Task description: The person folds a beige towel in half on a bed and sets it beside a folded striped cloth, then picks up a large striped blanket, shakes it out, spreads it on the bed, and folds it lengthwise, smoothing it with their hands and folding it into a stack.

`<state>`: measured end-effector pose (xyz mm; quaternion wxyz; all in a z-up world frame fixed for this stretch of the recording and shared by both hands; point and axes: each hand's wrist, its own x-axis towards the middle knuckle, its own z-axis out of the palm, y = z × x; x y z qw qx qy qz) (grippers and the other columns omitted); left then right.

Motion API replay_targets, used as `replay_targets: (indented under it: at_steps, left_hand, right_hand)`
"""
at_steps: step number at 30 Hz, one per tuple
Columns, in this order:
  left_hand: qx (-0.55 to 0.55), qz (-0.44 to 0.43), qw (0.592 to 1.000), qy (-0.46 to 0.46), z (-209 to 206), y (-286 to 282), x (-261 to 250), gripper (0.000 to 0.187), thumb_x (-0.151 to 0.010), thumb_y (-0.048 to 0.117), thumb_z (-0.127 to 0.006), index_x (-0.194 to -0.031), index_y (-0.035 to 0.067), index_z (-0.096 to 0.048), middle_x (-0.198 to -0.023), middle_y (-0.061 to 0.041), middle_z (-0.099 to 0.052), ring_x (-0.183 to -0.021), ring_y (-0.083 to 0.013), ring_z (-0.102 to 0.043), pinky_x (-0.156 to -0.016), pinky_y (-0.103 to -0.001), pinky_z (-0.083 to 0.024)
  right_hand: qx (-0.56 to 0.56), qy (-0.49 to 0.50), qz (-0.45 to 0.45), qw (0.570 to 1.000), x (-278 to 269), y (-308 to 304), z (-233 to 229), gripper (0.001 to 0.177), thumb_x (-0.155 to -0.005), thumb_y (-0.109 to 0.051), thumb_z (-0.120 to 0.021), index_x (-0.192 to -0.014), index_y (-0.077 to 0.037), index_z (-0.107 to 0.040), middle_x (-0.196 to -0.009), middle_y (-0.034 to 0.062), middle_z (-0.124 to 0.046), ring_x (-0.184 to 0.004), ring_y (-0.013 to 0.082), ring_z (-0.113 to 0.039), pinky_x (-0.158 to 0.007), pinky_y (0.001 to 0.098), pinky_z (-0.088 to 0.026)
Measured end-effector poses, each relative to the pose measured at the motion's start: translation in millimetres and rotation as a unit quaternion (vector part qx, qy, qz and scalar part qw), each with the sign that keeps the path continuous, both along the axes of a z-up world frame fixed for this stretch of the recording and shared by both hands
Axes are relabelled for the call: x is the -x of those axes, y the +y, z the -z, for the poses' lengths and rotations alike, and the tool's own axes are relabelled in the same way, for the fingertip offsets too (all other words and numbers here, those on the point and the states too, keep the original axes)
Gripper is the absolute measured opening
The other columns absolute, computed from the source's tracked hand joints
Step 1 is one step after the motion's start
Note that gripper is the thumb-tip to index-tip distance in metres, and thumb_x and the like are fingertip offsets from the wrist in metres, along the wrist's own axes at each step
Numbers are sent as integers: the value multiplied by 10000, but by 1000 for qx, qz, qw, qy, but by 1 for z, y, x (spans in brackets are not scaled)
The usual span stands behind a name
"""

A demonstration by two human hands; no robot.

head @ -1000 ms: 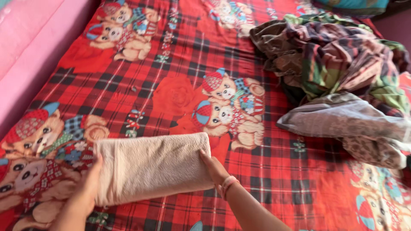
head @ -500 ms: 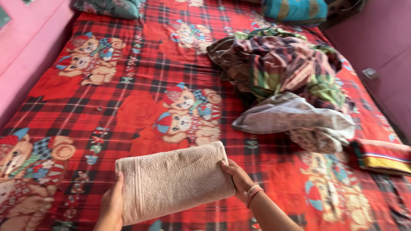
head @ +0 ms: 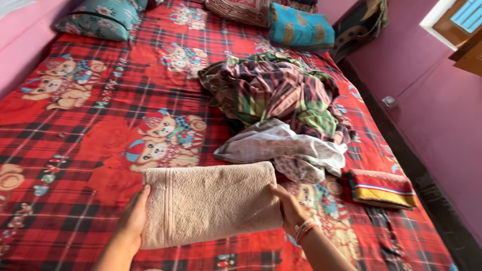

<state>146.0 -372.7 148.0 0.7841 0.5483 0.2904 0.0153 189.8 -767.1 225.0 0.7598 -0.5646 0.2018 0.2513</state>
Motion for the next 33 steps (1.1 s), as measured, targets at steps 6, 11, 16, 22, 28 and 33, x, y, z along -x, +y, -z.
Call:
replay_targets:
  at_steps: [6, 11, 16, 22, 28, 33]
  left_hand:
    - [23, 2, 1000, 4, -9, -79, -20, 506, -1001, 443, -538, -1302, 49, -643, -1236, -87, -690, -1119, -207, -613, -984, -388, -455]
    - [-26, 32, 997, -71, 6, -135, -72, 481, -980, 431, -532, -1297, 82, -630, -1296, -10, -671, -1202, -133, -579, -1046, -323, -396]
    - [3, 76, 995, -65, 33, -196, -113, 464, -1036, 444, -538, -1204, 24, -643, -1155, -81, -658, -1077, -186, -563, -977, -367, -418]
    - [-61, 93, 989, -92, 31, -285, -136, 478, -1018, 458, -544, -1186, 27, -665, -1154, -68, -664, -1091, -170, -568, -985, -355, -419]
    - [-48, 117, 990, -58, 20, -412, -134, 467, -990, 465, -541, -1224, 71, -633, -1141, -67, -669, -1069, -181, -587, -972, -358, -441]
    - [19, 125, 992, 24, 53, -524, -114, 431, -951, 428, -574, -1180, 74, -663, -1105, -57, -686, -1040, -186, -604, -943, -351, -448]
  right_hand:
    - [36, -40, 15, 998, -16, -70, -16, 634, -963, -512, -540, -1389, -44, -583, -1249, 105, -714, -1107, 211, -710, -938, 413, -585]
    - [83, -58, 64, 993, -35, -128, -26, 549, -989, -470, -505, -1367, -92, -626, -1238, 89, -728, -1090, 193, -698, -936, 369, -559]
    - [118, -86, 91, 985, -44, -196, -18, 541, -1020, -445, -485, -1359, -52, -637, -1209, 115, -727, -1079, 190, -688, -947, 341, -544]
    - [103, -98, 120, 983, -53, -290, 20, 519, -1040, -391, -457, -1354, -17, -633, -1245, 100, -739, -1125, 181, -682, -995, 329, -508]
    - [137, -77, 162, 974, -59, -409, 52, 497, -1042, -348, -468, -1381, -18, -619, -1269, 84, -726, -1143, 182, -663, -1012, 353, -498]
    - [139, -29, 168, 976, -38, -513, 69, 497, -1035, -349, -464, -1397, -36, -601, -1288, 102, -722, -1152, 200, -670, -1022, 356, -489]
